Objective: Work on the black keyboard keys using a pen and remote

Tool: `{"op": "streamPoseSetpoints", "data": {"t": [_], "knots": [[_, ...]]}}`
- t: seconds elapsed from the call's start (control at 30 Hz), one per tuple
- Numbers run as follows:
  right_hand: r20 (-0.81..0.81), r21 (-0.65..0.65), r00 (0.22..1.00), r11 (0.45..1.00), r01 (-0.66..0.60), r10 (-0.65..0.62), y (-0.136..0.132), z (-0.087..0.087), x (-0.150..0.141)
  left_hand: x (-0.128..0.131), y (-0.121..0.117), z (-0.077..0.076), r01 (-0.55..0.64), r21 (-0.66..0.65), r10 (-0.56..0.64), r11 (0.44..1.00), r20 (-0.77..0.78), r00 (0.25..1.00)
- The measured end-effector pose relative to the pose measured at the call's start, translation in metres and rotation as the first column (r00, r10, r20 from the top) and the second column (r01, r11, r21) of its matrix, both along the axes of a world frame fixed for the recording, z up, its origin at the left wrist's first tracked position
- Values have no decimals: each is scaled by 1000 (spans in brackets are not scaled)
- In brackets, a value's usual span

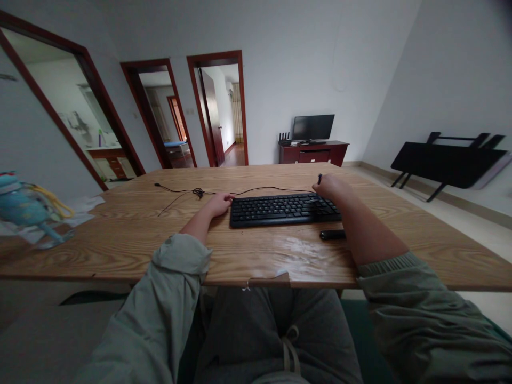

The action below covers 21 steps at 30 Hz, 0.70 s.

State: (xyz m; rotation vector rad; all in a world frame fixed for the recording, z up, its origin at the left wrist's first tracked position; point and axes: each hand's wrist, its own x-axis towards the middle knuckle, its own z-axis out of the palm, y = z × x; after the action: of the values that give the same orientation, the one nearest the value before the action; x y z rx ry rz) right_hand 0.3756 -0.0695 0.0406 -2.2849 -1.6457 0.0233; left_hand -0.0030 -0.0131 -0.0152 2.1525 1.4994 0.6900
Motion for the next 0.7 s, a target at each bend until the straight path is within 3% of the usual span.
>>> {"op": "streamPoseSetpoints", "data": {"t": [0.1,0.17,0.3,0.37,0.4,0.5,0.57,0.7], "knots": [[-12,27,996,996,88,-88,-10,5,8,2,-3,3,-23,6,23,1000,-6,1000],[-29,130,996,988,83,-80,-14,8,6,4,-6,5,-41,2,41,999,-7,999],[-27,310,999,950,39,-33,-14,4,-26,7,-6,5,-44,6,44,999,-11,999],[-27,311,996,948,-67,80,-11,-2,-57,6,-2,3,-26,12,27,1000,-9,1000],[-58,314,973,930,-193,221,-10,-5,-75,6,0,2,-18,13,18,1000,-7,1000],[-181,351,830,823,-447,527,-8,-16,-129,5,2,0,-3,20,3,1000,-6,1000],[-244,376,754,776,-506,610,-7,-21,-158,5,1,1,12,38,-12,999,-10,1000],[-325,346,711,778,-525,624,-5,-26,-191,5,-6,6,55,63,-53,996,-39,998]]}}
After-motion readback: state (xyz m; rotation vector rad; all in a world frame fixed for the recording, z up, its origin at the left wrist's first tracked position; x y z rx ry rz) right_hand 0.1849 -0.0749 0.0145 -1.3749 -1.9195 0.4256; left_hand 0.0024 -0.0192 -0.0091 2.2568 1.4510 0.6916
